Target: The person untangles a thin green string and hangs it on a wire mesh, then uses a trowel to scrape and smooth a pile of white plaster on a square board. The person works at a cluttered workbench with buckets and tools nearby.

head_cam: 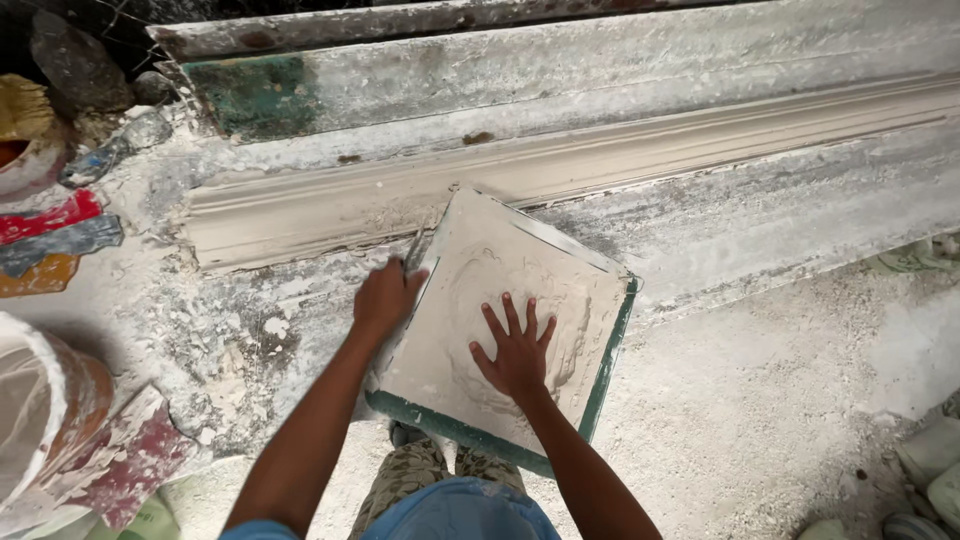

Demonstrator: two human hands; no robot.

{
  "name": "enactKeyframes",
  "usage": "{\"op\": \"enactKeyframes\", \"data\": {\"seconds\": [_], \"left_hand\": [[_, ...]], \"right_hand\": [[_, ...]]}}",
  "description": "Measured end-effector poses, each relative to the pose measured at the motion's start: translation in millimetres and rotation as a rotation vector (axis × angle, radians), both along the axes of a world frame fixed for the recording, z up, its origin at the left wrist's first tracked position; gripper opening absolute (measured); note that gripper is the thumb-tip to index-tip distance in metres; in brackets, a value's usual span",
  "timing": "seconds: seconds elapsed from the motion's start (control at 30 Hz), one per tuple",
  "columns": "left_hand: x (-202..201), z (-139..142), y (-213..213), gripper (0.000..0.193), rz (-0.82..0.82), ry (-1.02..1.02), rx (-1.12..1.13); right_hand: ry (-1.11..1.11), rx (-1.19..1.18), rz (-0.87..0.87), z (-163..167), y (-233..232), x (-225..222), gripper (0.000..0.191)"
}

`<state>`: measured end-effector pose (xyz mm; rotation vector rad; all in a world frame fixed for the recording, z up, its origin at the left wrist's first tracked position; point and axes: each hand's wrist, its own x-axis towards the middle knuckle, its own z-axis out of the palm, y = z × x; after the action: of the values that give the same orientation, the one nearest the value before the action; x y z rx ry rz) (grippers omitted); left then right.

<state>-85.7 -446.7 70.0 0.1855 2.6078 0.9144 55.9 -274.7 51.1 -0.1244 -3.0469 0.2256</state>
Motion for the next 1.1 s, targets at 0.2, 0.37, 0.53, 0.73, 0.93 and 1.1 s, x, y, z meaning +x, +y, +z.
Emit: {"op": "enactKeyframes", "data": {"seconds": [0.2, 0.37, 0.53, 0.73, 0.93, 1.1], "left_hand": [[26, -8, -11, 0.043, 0.058, -0.103, 0.032], [33, -11, -14, 0.042, 0.087, -0.117, -0.012], [80, -37, -31, 0.047, 0.148, -0.192, -0.016], [176, -72, -40, 0.062, 0.362, -0.514, 0.392], [231, -85, -35, 0.046, 0.500, -0.839, 0.939], [239, -84, -61, 0.044, 0.371, -0.842, 0.795]], "right_hand": [[0.087, -0.043, -0.034, 8, 16, 13, 0.071], [-0.119, -0.377, -1.088, 15, 87, 67, 0.103], [-0.319, -0.789, -0.748, 9, 127, 88, 0.093], [-0.363, -0.399, -0.512, 25, 162, 24, 0.093], [-0.277, -0.291, -0.316, 30, 155, -54, 0.087], [-0.230, -0.290, -0.221, 22, 134, -104, 0.079]]}}
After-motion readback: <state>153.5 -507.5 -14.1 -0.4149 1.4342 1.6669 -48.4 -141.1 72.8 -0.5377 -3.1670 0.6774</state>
